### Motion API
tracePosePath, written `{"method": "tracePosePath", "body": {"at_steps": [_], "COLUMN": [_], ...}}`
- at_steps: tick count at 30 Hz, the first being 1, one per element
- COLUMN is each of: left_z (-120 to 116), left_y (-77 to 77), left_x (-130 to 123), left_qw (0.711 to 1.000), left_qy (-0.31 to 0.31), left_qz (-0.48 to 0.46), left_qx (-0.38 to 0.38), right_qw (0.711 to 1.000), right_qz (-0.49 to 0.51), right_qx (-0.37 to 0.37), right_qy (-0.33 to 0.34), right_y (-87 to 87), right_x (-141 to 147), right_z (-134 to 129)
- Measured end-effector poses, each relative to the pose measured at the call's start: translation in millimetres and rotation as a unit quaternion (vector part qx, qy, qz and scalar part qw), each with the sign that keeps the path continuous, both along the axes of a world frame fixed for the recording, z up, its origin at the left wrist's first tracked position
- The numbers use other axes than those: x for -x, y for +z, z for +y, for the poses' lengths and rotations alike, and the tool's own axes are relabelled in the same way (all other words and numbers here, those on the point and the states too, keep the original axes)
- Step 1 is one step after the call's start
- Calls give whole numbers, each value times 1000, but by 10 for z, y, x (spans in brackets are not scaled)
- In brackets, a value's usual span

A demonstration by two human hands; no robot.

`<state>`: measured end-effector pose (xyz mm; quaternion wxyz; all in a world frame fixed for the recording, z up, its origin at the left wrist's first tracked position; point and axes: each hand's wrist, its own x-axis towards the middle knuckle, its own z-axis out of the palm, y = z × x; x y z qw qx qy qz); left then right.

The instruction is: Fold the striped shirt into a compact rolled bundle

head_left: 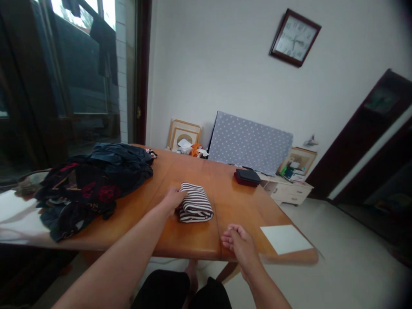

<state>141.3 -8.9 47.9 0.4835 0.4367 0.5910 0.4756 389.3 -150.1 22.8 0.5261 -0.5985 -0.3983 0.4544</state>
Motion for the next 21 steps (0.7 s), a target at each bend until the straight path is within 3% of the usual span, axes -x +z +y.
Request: {"method": "tracePosePath", "body": {"at_steps": [4,8,11,13,16,19,21], "left_z": [-288,-811,-1205,-1362,-1362,-1146,-977], "left_y": [34,-30,-113,-155,-161,-108,-54], "left_x": [-231,-553,-697,-658,-408,-129,-43], "left_qw": [997,993,988,986,991,980,963], "left_qy": [47,75,56,28,37,93,97], "left_qz": [-44,-83,-144,-166,-98,33,120], "left_qx": [41,34,27,3,-80,-171,-222], "right_qw": [999,998,998,998,996,992,986], "right_qz": [47,49,9,-11,-28,-68,-118], "right_qx": [18,1,-35,-45,-50,-72,-99], "right_qy": [20,44,49,50,72,79,60], "right_y": [40,109,113,83,21,-18,-20], "right_x": [47,70,53,21,-41,-81,-85], "right_z": [-33,16,73,93,82,56,56]}}
